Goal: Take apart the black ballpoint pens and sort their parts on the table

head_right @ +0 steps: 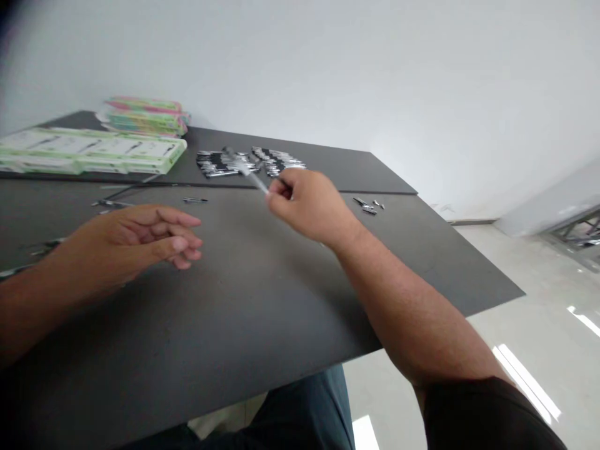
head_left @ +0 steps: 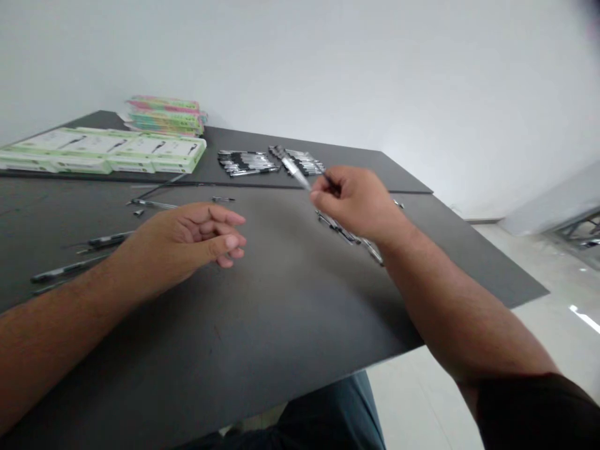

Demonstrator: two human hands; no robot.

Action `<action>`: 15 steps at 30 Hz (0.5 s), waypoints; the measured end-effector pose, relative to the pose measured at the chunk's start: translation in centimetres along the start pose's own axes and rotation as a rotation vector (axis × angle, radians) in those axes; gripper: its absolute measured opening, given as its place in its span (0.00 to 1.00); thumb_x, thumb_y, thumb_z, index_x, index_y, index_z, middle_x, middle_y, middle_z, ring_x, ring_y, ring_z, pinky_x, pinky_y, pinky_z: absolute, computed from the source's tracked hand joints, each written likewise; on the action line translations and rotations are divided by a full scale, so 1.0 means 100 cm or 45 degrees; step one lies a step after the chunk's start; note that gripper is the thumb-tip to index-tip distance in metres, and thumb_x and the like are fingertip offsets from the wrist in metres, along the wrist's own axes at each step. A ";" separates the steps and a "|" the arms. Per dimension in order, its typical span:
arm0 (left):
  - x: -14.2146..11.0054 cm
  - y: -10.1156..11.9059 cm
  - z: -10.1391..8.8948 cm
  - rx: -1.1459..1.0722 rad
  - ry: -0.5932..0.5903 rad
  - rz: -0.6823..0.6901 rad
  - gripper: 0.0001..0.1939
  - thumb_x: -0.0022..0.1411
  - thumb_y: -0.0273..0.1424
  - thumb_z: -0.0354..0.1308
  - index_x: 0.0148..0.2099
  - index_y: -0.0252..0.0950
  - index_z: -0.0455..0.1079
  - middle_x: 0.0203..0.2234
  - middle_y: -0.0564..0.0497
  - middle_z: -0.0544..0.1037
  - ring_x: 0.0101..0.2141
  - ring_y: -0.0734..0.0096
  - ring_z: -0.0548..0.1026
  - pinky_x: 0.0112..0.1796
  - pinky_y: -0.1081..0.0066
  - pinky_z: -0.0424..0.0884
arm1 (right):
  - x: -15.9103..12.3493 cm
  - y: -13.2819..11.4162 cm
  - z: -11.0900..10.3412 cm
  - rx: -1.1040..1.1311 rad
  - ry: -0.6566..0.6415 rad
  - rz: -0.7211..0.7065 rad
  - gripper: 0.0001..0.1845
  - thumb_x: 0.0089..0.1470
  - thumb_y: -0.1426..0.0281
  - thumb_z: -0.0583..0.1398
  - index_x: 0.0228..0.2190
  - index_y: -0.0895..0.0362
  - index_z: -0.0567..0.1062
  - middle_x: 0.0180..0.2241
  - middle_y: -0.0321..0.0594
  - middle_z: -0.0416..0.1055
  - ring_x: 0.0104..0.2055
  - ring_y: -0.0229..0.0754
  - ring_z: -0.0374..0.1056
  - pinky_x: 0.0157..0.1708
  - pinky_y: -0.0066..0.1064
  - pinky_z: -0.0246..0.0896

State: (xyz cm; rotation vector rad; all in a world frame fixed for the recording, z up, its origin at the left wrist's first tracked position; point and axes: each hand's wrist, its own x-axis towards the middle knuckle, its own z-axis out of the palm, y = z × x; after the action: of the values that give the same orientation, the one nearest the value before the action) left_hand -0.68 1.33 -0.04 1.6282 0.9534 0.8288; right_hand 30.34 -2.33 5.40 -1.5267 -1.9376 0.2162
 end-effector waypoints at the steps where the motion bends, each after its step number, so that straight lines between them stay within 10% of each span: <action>1: 0.001 -0.001 -0.001 0.055 -0.002 -0.006 0.21 0.54 0.40 0.79 0.46 0.39 0.80 0.28 0.50 0.90 0.27 0.64 0.87 0.29 0.70 0.85 | 0.004 0.018 -0.017 -0.101 0.100 0.051 0.07 0.61 0.64 0.66 0.33 0.53 0.80 0.27 0.34 0.74 0.31 0.42 0.68 0.36 0.36 0.60; 4: 0.003 -0.006 -0.003 0.160 -0.021 -0.031 0.21 0.54 0.43 0.75 0.47 0.39 0.79 0.29 0.51 0.90 0.27 0.63 0.87 0.31 0.67 0.85 | 0.005 0.095 -0.069 -0.488 0.208 0.331 0.08 0.61 0.63 0.65 0.34 0.54 0.83 0.27 0.39 0.76 0.31 0.46 0.70 0.35 0.39 0.62; 8: 0.005 -0.013 -0.002 0.258 -0.049 -0.047 0.22 0.56 0.46 0.72 0.47 0.40 0.78 0.30 0.50 0.90 0.29 0.60 0.88 0.35 0.63 0.86 | -0.020 0.209 -0.124 -1.011 -0.046 0.905 0.12 0.64 0.64 0.64 0.39 0.57 0.87 0.36 0.52 0.84 0.41 0.56 0.79 0.41 0.42 0.68; 15: 0.005 -0.008 -0.001 0.395 -0.032 -0.120 0.24 0.54 0.50 0.69 0.47 0.41 0.79 0.31 0.49 0.91 0.32 0.56 0.89 0.40 0.60 0.86 | -0.067 0.303 -0.143 -1.077 -0.196 1.179 0.12 0.62 0.64 0.69 0.37 0.59 0.91 0.41 0.58 0.87 0.49 0.60 0.85 0.45 0.39 0.72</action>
State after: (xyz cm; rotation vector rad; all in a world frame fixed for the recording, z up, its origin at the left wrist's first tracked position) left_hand -0.64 1.97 -0.79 1.8358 1.1757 0.6164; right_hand 63.83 -2.87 -1.43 -2.9768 -1.3058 -0.1385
